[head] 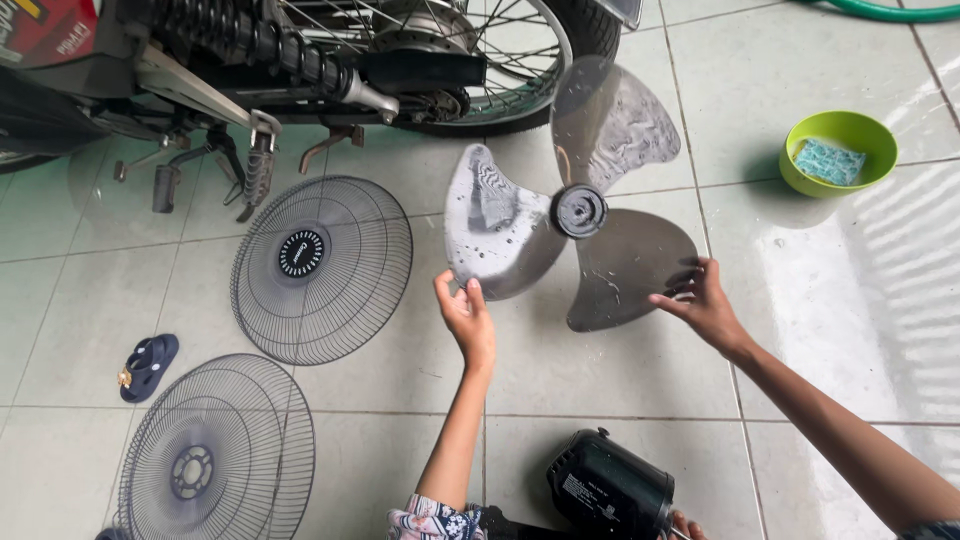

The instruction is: The person assembles a disassembled pedestal fan on a tiled floor. They place the front and rear wire cages, attach the fan blades to the motor shaft, and secure the front cage with a plastic nut.

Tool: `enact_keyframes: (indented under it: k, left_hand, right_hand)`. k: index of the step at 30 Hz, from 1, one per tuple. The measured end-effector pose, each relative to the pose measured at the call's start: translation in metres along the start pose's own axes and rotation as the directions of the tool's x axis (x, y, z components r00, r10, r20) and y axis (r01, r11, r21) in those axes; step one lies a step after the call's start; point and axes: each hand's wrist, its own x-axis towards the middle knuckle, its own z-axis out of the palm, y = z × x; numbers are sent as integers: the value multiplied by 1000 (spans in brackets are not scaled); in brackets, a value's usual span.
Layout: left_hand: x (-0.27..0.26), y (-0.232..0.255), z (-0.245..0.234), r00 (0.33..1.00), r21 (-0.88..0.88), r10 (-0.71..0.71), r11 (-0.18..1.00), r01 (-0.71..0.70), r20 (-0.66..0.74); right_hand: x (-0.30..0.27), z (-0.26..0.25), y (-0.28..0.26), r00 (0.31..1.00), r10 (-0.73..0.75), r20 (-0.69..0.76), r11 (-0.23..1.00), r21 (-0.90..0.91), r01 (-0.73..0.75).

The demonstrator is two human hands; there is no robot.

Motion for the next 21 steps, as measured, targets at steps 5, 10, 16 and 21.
enact_keyframes:
  k: [5, 10, 16, 21]
  left_hand:
    - [3, 18, -9, 997, -34, -61, 998, 59, -54]
    - [18, 13, -22, 996, -64, 10, 998, -15, -86]
    - [23, 30, -31, 996, -95, -26, 995, 18, -89]
    - [23, 43, -28, 995, -102, -34, 994, 25, -93]
  right_hand:
    - [-6, 21, -34, 980, -154, -129, 968, -217, 124]
    - [-6, 21, -53, 972, -178, -152, 974, -167, 152]
    - [-5, 9, -74, 982, -137, -130, 990, -46, 132]
    - [3, 4, -77, 980, -102, -170, 995, -15, 101]
